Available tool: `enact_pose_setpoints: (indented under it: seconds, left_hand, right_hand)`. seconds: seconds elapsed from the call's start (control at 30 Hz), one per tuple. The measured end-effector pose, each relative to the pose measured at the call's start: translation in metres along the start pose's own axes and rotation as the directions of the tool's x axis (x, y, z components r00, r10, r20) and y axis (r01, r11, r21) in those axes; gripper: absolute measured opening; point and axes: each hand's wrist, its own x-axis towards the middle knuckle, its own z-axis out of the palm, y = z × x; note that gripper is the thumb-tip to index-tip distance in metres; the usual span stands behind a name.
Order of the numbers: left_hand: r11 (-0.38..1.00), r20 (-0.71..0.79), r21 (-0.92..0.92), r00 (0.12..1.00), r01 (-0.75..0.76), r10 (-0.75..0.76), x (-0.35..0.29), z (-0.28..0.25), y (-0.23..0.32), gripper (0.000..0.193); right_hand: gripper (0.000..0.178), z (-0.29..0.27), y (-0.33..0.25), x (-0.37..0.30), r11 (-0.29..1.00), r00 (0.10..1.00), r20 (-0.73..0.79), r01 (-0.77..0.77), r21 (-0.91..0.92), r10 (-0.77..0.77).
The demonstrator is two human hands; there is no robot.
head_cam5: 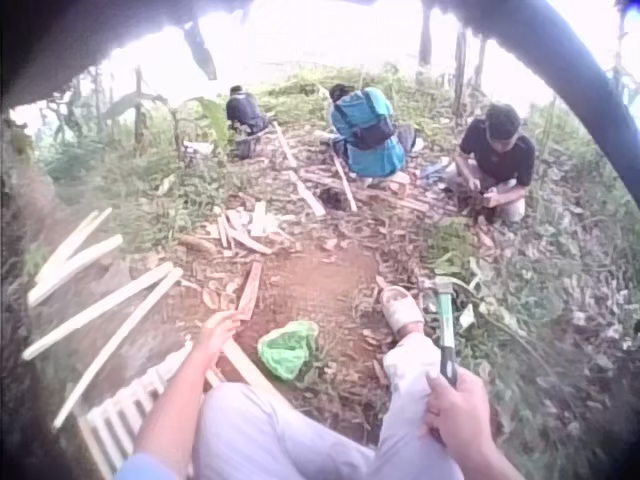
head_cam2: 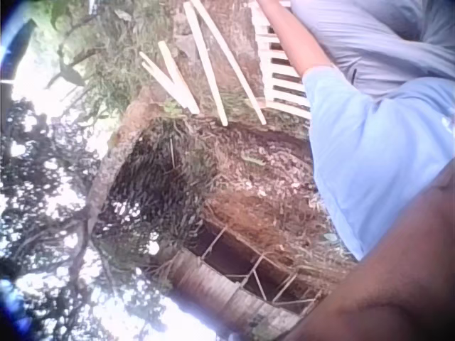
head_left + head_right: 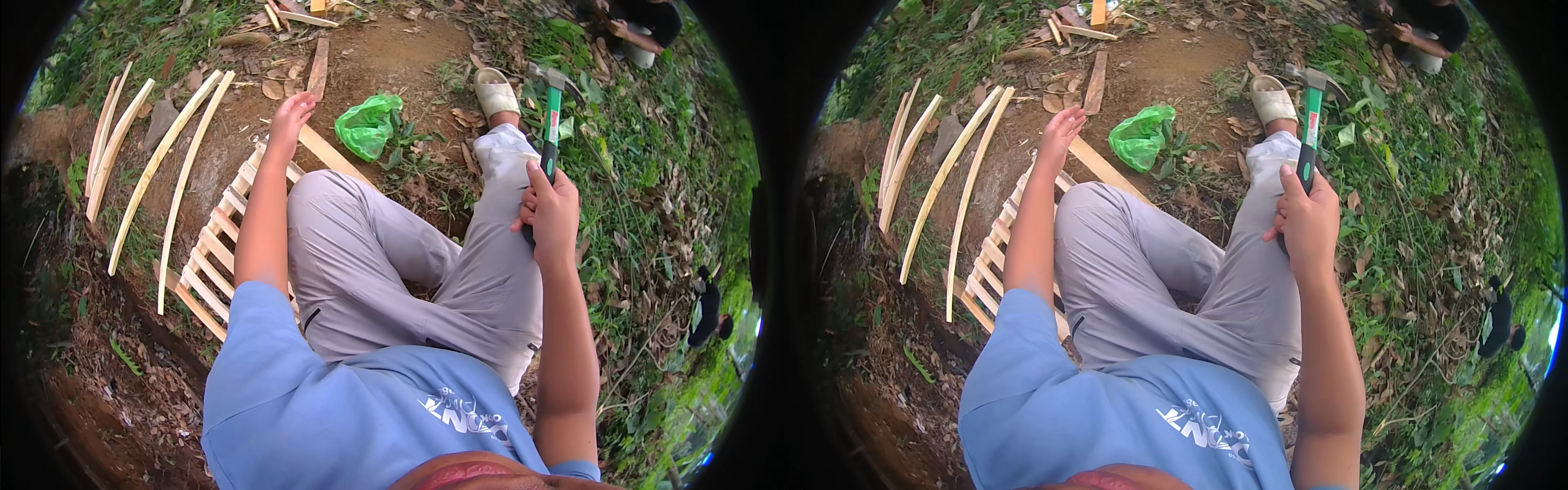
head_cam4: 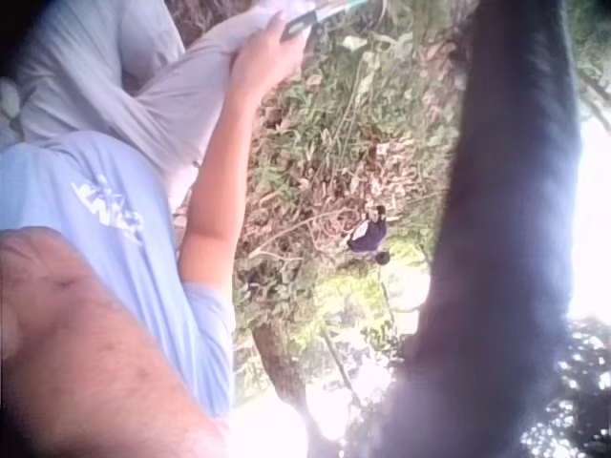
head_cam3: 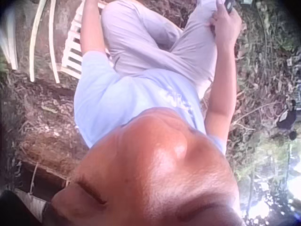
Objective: The person is assembling a wooden frame structure on the ground. They use a hammer to drive nails into the wood, securing the slats to the frame. The person is sitting on the ground while working.
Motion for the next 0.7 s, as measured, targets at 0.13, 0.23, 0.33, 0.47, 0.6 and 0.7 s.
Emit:
enact_pose_setpoints:
  seconds: [0.13,0.23,0.33,0.47,0.6,0.7]
  left_hand:
    - [0.999,0.022,0.049,1.000,0.015,-0.016,-0.122,0.028,0.071,0.032]
    - [0.990,0.337,-0.135,0.941,0.044,0.004,-0.198,0.095,0.106,0.041]
    - [0.984,0.471,-0.172,0.881,0.054,0.034,-0.203,0.173,0.110,0.067]
    - [0.954,0.577,-0.283,0.812,0.101,0.085,-0.172,0.262,0.119,0.042]
    - [0.857,0.342,-0.467,0.938,0.219,-0.053,-0.181,0.299,0.110,0.026]
    - [0.474,0.128,-0.863,0.984,0.174,-0.127,-0.176,0.261,0.118,0.021]
  right_hand:
    - [0.025,0.005,0.012,0.001,0.999,0.999,-0.004,0.053,-0.015,-0.053]
    - [0.011,0.016,0.017,-0.005,0.984,0.989,-0.005,0.144,-0.103,-0.146]
    - [0.004,0.024,0.030,-0.006,0.954,0.963,0.104,0.263,-0.146,-0.249]
    - [0.008,0.031,0.041,-0.012,0.950,0.920,0.319,0.282,-0.135,-0.228]
    - [0.020,0.017,0.047,-0.003,0.962,0.893,0.389,0.267,-0.053,-0.227]
    - [0.035,0.010,0.043,-0.008,0.980,0.945,0.260,0.189,0.061,-0.198]
